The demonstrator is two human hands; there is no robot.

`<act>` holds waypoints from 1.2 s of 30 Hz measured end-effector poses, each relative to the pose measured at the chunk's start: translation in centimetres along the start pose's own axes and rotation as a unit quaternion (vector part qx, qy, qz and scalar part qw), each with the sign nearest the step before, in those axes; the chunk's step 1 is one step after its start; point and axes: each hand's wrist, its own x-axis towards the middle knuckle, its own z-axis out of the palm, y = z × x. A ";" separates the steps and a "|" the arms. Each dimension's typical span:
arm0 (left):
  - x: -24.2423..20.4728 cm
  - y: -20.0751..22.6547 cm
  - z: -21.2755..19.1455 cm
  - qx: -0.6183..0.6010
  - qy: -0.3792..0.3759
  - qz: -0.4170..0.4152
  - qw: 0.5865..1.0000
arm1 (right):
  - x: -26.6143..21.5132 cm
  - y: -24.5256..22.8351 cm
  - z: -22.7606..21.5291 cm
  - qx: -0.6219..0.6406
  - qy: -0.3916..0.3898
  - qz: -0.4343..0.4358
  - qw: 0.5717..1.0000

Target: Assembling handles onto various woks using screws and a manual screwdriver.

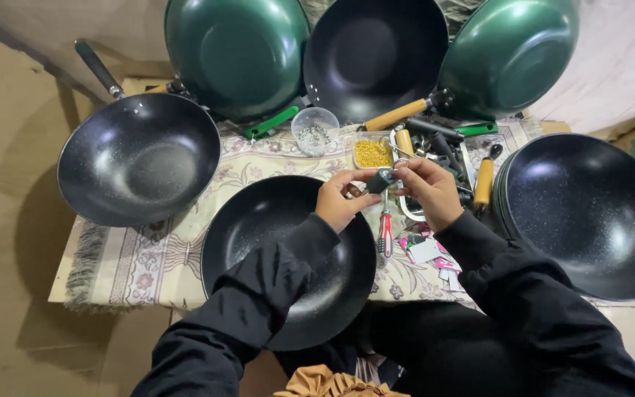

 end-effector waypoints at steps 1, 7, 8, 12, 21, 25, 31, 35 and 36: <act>-0.4 0.1 0.3 -0.001 0.002 -0.002 1.000 | -0.4 0.0 -0.1 0.000 -0.001 0.003 1.000; -0.6 -0.3 2.4 0.047 -0.018 -0.002 0.999 | -2.6 -1.2 -0.7 0.018 0.044 0.004 0.999; -0.5 -0.3 2.8 0.054 -0.018 -0.005 0.998 | -2.6 -1.7 -0.6 0.024 0.047 -0.004 0.999; -0.2 -1.5 3.5 0.065 -0.026 -0.031 0.997 | -4.1 -5.8 2.0 0.035 0.025 -0.025 0.999; 0.5 0.3 4.0 -0.023 0.040 -0.077 0.996 | -1.1 -2.0 2.1 0.057 -0.050 -0.069 0.995; 3.4 -2.6 3.9 -0.031 0.043 -0.079 0.995 | 1.3 -1.6 1.6 0.045 -0.078 -0.051 0.995; 7.1 -1.5 4.7 -0.064 0.076 -0.076 0.992 | 6.8 1.1 -0.8 0.059 -0.047 -0.024 0.997; 8.8 -3.9 5.1 -0.068 0.061 -0.077 0.993 | 8.3 2.0 -2.0 0.034 -0.030 -0.032 0.998; 8.9 -4.0 4.9 -0.073 0.054 -0.070 0.993 | 8.5 1.8 -1.9 0.026 -0.034 -0.040 0.998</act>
